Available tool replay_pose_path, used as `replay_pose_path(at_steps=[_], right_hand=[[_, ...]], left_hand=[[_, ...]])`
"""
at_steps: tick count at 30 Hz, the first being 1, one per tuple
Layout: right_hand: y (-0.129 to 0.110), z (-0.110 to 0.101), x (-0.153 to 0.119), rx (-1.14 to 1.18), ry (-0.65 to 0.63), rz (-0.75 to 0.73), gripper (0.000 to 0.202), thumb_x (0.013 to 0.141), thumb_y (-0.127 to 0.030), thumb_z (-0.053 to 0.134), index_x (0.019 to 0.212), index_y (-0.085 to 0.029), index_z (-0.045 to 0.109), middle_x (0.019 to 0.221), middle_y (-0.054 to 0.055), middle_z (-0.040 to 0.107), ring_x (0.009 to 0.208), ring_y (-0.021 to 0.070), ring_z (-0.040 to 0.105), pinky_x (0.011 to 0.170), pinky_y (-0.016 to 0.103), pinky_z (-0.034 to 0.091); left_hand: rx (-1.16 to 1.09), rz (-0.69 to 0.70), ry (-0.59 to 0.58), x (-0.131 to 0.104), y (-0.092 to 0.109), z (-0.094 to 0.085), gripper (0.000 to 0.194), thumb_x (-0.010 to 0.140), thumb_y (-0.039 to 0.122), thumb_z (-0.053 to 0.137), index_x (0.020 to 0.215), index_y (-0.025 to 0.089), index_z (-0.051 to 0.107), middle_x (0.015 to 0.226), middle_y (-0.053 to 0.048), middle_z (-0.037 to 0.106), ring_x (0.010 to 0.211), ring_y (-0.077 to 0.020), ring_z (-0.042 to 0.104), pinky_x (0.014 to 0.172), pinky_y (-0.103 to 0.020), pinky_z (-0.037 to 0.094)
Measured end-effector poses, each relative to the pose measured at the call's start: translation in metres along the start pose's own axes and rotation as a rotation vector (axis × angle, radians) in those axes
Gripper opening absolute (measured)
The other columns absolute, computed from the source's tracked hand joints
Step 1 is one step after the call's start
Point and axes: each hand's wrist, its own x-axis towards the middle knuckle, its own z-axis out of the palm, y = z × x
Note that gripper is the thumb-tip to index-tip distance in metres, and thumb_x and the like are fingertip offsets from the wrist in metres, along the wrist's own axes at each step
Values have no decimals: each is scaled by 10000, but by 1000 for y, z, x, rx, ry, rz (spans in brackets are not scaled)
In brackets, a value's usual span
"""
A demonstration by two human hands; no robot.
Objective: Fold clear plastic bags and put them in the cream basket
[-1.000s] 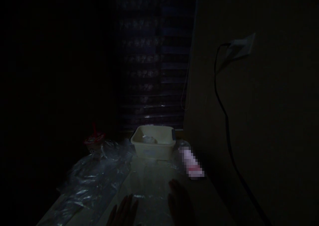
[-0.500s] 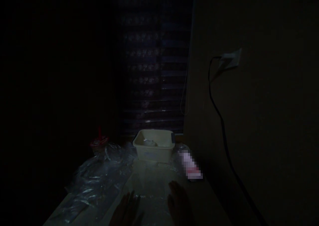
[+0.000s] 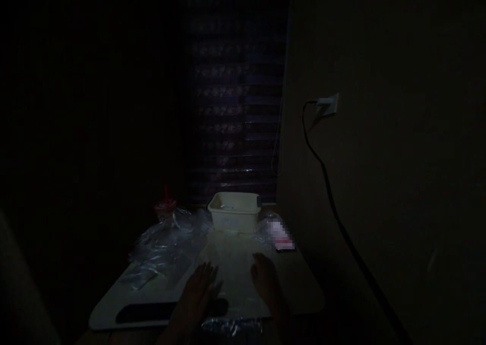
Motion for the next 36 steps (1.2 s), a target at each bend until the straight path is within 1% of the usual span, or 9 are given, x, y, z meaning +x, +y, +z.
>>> replay_pose_path(at_steps=[1, 4, 13, 17, 20, 24, 27, 32, 36], right_hand=[[-1, -2, 1, 2, -11, 7, 345, 720, -137, 341, 976, -122, 572, 990, 96, 591, 948, 176, 523, 835, 306, 402], [-3, -7, 2, 5, -36, 25, 348, 734, -137, 329, 984, -85, 565, 989, 107, 590, 935, 164, 531, 838, 276, 396], [1, -21, -7, -52, -47, 95, 384, 711, -72, 308, 1011, 9, 533, 1033, 164, 554, 974, 194, 503, 867, 286, 362], [2, -24, -11, -65, -64, 113, 383, 705, -71, 319, 1017, -21, 536, 1028, 138, 564, 971, 184, 504, 871, 282, 354], [2, -24, -10, -74, -76, 125, 377, 697, -77, 342, 1015, -53, 544, 1026, 117, 569, 968, 175, 506, 873, 262, 348], [0, -25, -8, -111, -68, 149, 372, 682, -81, 373, 1008, -71, 552, 1026, 116, 568, 971, 183, 500, 865, 253, 343], [-2, -27, -6, -150, -61, 168, 328, 672, -81, 397, 943, -57, 581, 960, 139, 589, 943, 198, 512, 845, 260, 344], [-3, -28, -5, -176, -101, 174, 232, 681, -101, 414, 789, -83, 618, 834, 127, 610, 873, 187, 532, 805, 259, 343], [-2, -28, -2, -184, -129, 214, 201, 701, -170, 443, 783, -104, 614, 845, 115, 602, 883, 183, 521, 772, 251, 351]], left_hand=[[-31, -12, -73, 1, 1, -4, 380, 831, 327, 280, 1170, 200, 393, 1235, -70, 399, 1138, -177, 331, 866, -339, 365], [-49, -27, -118, 5, 5, -13, 388, 840, 317, 254, 1166, 167, 400, 1233, -89, 398, 1141, -183, 322, 887, -347, 342], [-95, 4, -116, 3, 7, -27, 404, 843, 326, 226, 1139, 138, 428, 1188, -84, 452, 1118, -167, 358, 893, -315, 341], [-102, 32, -126, -4, 2, -28, 390, 836, 343, 251, 1127, 165, 440, 1186, -62, 456, 1122, -172, 353, 903, -328, 331], [-94, 34, -132, -11, -1, -29, 403, 824, 354, 274, 1141, 156, 425, 1195, -88, 442, 1115, -189, 364, 897, -348, 339], [-103, 78, -127, -18, 0, -34, 471, 777, 443, 343, 1141, 157, 428, 1181, -109, 452, 1088, -208, 397, 884, -344, 358], [-113, 119, -129, -20, 1, -38, 514, 736, 499, 384, 1116, 160, 459, 1153, -116, 477, 1067, -231, 416, 876, -358, 366], [-102, 112, -161, -19, 2, -38, 523, 760, 503, 328, 1123, 146, 448, 1161, -126, 463, 1068, -232, 411, 878, -363, 357], [-77, 94, -215, -19, 3, -41, 536, 761, 514, 311, 1143, 156, 422, 1184, -117, 441, 1094, -224, 381, 901, -362, 324]])
